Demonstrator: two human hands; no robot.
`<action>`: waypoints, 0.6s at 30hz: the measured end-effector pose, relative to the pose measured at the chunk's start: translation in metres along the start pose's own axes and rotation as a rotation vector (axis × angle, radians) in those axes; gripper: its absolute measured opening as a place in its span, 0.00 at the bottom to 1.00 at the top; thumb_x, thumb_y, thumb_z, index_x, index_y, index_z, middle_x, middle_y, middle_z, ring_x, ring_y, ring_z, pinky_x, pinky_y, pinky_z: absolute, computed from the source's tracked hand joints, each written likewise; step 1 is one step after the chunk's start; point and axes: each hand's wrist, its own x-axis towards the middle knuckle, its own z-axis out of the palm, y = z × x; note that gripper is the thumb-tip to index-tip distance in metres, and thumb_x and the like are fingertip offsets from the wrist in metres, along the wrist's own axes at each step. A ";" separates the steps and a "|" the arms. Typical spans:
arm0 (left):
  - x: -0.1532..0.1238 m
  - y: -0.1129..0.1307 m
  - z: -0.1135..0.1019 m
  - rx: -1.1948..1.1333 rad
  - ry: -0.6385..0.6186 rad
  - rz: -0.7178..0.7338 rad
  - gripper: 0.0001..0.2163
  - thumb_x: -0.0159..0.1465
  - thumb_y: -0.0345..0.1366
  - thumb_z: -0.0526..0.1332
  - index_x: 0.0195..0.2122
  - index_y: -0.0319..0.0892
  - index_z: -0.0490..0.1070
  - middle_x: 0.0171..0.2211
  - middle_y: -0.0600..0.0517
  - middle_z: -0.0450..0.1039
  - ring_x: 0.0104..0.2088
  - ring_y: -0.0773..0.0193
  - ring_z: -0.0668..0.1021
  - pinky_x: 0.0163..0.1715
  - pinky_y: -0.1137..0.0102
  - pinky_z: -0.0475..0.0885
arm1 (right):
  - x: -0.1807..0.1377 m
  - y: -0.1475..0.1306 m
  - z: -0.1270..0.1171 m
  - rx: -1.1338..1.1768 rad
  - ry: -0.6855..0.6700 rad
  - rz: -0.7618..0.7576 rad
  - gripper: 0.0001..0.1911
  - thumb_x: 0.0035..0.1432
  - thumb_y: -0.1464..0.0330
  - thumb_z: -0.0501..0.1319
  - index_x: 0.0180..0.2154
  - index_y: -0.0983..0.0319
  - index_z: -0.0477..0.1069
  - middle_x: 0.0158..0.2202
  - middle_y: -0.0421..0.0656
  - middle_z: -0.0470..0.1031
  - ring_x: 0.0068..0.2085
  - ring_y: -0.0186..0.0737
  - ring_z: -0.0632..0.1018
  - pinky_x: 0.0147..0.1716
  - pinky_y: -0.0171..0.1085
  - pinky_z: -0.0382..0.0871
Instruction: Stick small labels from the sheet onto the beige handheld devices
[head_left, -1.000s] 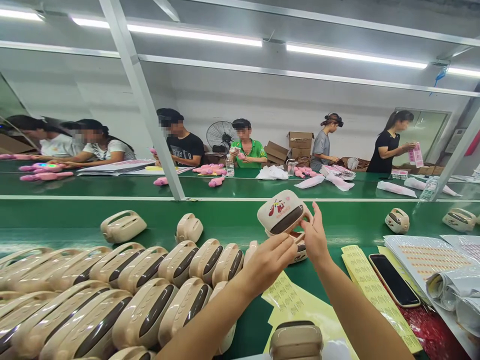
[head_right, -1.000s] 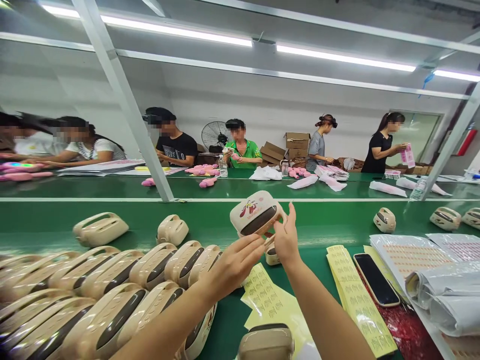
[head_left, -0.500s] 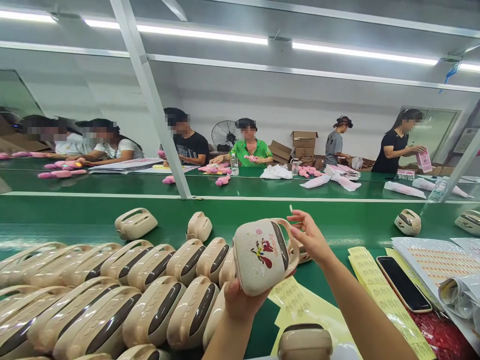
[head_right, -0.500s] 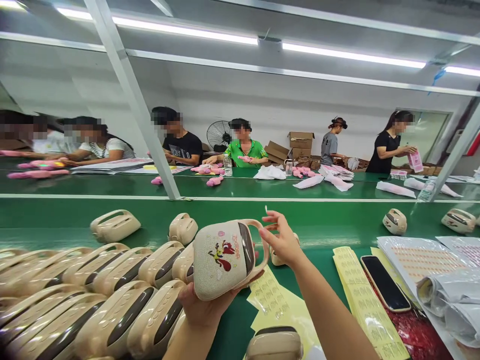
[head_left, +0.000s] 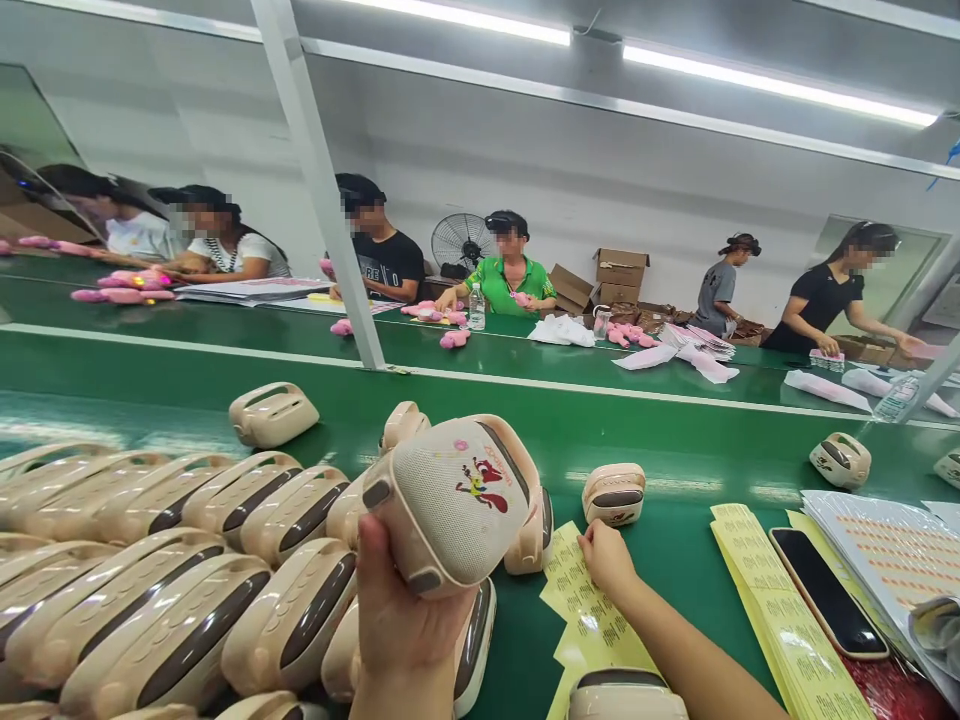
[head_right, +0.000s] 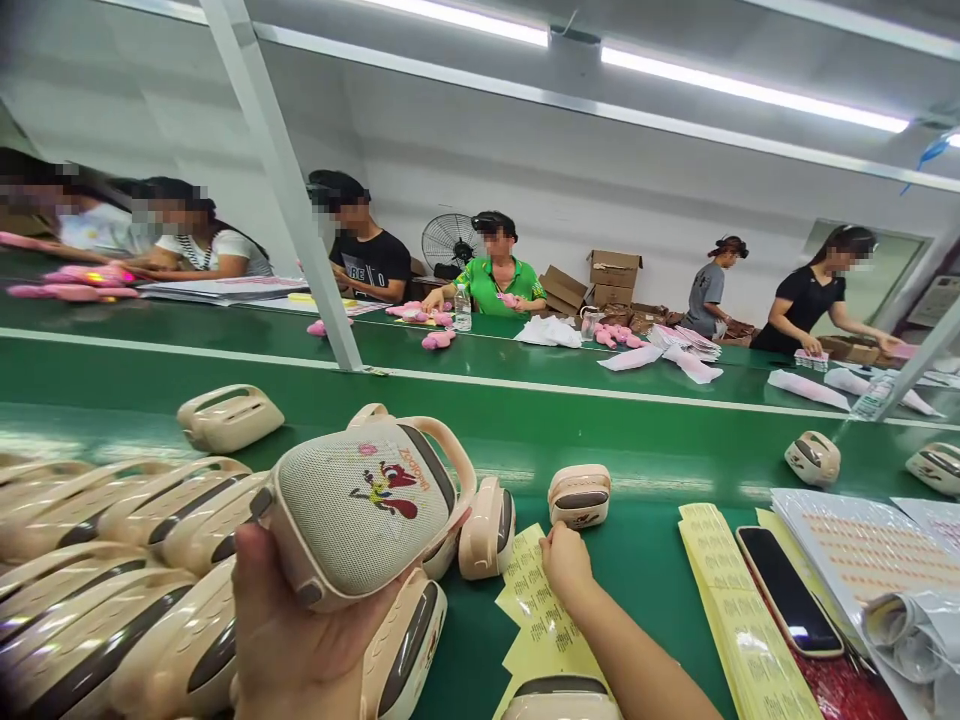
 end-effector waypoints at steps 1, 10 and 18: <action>0.001 0.000 -0.001 -0.010 0.017 -0.018 0.27 0.34 0.59 0.67 0.36 0.57 0.76 0.48 0.58 0.75 0.60 0.42 0.59 0.52 0.49 0.64 | -0.001 0.000 0.001 -0.028 0.015 -0.007 0.06 0.61 0.72 0.53 0.35 0.66 0.68 0.36 0.48 0.75 0.38 0.41 0.75 0.36 0.38 0.66; 0.010 -0.002 -0.013 -0.275 -0.112 -0.118 0.23 0.52 0.53 0.62 0.48 0.51 0.71 0.38 0.54 0.80 0.51 0.52 0.73 0.52 0.57 0.66 | 0.005 0.008 0.010 -0.054 0.018 0.024 0.04 0.59 0.74 0.53 0.33 0.64 0.66 0.31 0.50 0.76 0.33 0.45 0.77 0.27 0.34 0.61; 0.008 -0.002 -0.002 -0.206 -0.049 -0.113 0.20 0.52 0.53 0.61 0.42 0.48 0.74 0.38 0.54 0.80 0.44 0.55 0.77 0.47 0.57 0.71 | 0.011 0.025 0.018 0.199 -0.095 0.063 0.10 0.65 0.69 0.49 0.33 0.63 0.65 0.16 0.32 0.67 0.15 0.28 0.68 0.17 0.29 0.61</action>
